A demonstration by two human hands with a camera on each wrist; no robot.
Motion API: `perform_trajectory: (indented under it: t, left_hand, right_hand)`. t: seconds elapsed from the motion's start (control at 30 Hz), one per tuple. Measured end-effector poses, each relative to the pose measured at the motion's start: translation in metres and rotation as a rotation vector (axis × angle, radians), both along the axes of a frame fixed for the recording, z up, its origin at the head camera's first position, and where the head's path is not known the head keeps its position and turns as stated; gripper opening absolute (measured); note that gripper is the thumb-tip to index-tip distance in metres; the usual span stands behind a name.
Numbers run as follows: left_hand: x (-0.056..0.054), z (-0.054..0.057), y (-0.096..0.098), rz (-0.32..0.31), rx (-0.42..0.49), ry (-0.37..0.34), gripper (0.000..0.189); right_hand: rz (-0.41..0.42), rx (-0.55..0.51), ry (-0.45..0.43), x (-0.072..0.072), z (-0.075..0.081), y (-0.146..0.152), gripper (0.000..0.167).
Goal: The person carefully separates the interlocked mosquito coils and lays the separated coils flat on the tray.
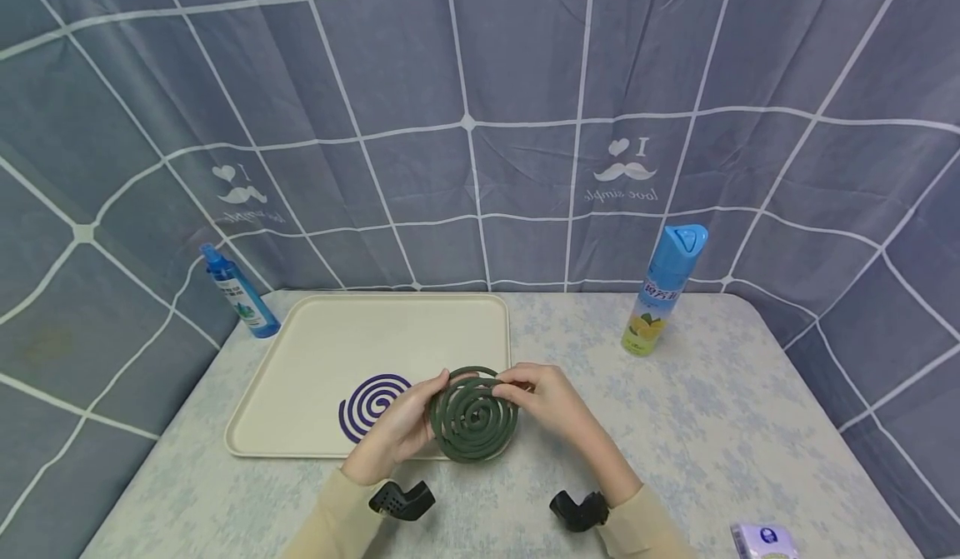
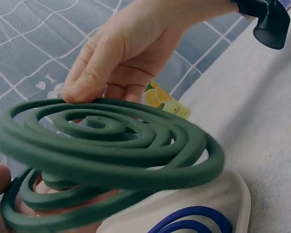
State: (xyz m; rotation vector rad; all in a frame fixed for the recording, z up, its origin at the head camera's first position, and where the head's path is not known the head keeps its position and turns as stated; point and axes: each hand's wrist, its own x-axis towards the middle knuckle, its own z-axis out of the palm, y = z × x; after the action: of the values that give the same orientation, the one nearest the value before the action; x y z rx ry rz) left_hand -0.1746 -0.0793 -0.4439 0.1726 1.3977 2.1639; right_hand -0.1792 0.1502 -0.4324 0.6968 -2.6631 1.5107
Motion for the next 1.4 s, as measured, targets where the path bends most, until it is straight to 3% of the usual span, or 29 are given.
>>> perform_trajectory:
  t: [0.1, 0.3, 0.53, 0.8, 0.93, 1.07, 1.27, 1.4]
  left_hand:
    - [-0.001, -0.001, 0.0, -0.02, -0.021, 0.01, 0.054]
    - [-0.001, 0.002, -0.001, -0.037, -0.013, 0.036, 0.054]
    - [0.0, 0.007, -0.002, 0.035, 0.03, -0.002, 0.053]
    - [0.0, 0.006, -0.002, 0.09, 0.077, -0.025, 0.053]
    - [0.0, 0.005, -0.002, 0.085, 0.106, -0.038, 0.053]
    - [-0.001, 0.003, -0.005, 0.059, 0.127, -0.07, 0.05]
    - [-0.003, 0.002, -0.006, 0.044, 0.051, -0.084, 0.044]
    - [-0.003, 0.001, -0.007, 0.059, 0.009, -0.053, 0.048]
  right_hand:
    - [0.024, 0.009, 0.008, 0.0, 0.002, -0.001, 0.014]
    - [-0.02, 0.033, -0.06, -0.001, 0.003, -0.001, 0.013]
    - [-0.014, 0.073, -0.096, -0.004, 0.001, 0.004, 0.013]
    - [-0.025, -0.021, -0.134, -0.005, -0.005, 0.004, 0.016]
    - [-0.049, -0.051, -0.133, -0.005, -0.007, 0.004, 0.018]
    - [-0.02, -0.053, -0.124, -0.005, -0.007, 0.005, 0.015]
    - [0.065, -0.045, -0.033, -0.005, -0.003, 0.005, 0.009]
    - [0.055, -0.063, -0.051, -0.004, -0.001, 0.004, 0.01]
